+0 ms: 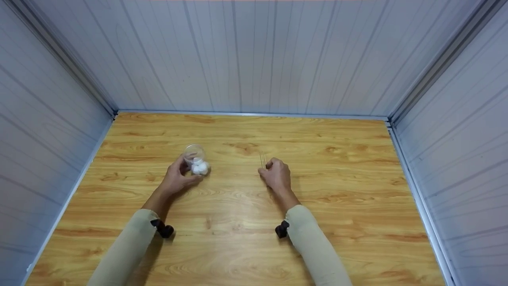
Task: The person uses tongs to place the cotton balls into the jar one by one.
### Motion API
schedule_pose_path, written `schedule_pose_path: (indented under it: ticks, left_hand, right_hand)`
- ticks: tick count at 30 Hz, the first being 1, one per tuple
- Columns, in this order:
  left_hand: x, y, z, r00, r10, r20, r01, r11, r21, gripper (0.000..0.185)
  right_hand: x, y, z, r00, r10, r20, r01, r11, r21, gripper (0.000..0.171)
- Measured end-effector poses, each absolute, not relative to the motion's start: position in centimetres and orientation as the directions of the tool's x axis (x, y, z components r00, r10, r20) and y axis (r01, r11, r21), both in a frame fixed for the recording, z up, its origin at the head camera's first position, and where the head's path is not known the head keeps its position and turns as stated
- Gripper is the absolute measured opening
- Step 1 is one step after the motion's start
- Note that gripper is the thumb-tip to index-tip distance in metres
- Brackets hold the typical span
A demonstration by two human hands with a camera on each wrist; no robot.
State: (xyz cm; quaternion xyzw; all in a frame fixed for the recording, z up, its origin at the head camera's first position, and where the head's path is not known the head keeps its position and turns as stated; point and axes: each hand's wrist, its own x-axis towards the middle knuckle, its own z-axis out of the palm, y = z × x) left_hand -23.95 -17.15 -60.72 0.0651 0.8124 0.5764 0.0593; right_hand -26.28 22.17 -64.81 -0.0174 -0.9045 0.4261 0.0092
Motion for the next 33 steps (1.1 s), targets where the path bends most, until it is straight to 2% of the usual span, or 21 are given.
schedule_pose_path:
  ticks: [6, 10, 18, 25, 29, 33]
  left_hand:
    - [-23.9, -17.4, -60.7, -0.986, 0.166, -0.025, 0.034, 0.341, 0.940, 0.081]
    - [-23.9, -17.4, -60.7, -0.986, 0.165, -0.031, 0.026, 0.335, 0.942, 0.084]
    - [-23.9, -17.5, -60.7, -0.985, 0.174, 0.001, 0.060, 0.338, 0.939, 0.082]
    - [-23.8, -17.5, -60.6, -0.984, 0.175, -0.014, 0.048, 0.348, 0.936, 0.084]
    - [-23.8, -17.6, -60.8, -0.985, 0.168, -0.021, 0.039, 0.348, 0.937, 0.085]
    - [-23.8, -17.6, -60.8, -0.985, 0.169, -0.022, 0.039, 0.346, 0.937, 0.085]
  right_hand:
    - [-25.7, 21.1, -63.7, -0.997, 0.077, -0.023, 0.065, 0.614, -0.787, 0.028]
    - [-24.7, 20.5, -62.3, -0.999, 0.045, -0.013, 0.037, 0.571, -0.820, 0.028]
    - [-25.2, 20.1, -62.7, -0.999, 0.045, -0.007, 0.035, 0.665, -0.746, 0.027]
    - [-23.2, 19.1, -59.3, -0.995, 0.067, -0.077, 0.102, 0.581, -0.807, 0.022]
    - [-22.9, 18.9, -58.9, -0.992, 0.061, -0.109, 0.124, 0.572, -0.811, 0.019]
    - [-22.7, 19.0, -58.9, -0.995, 0.058, -0.082, 0.101, 0.572, -0.814, 0.020]
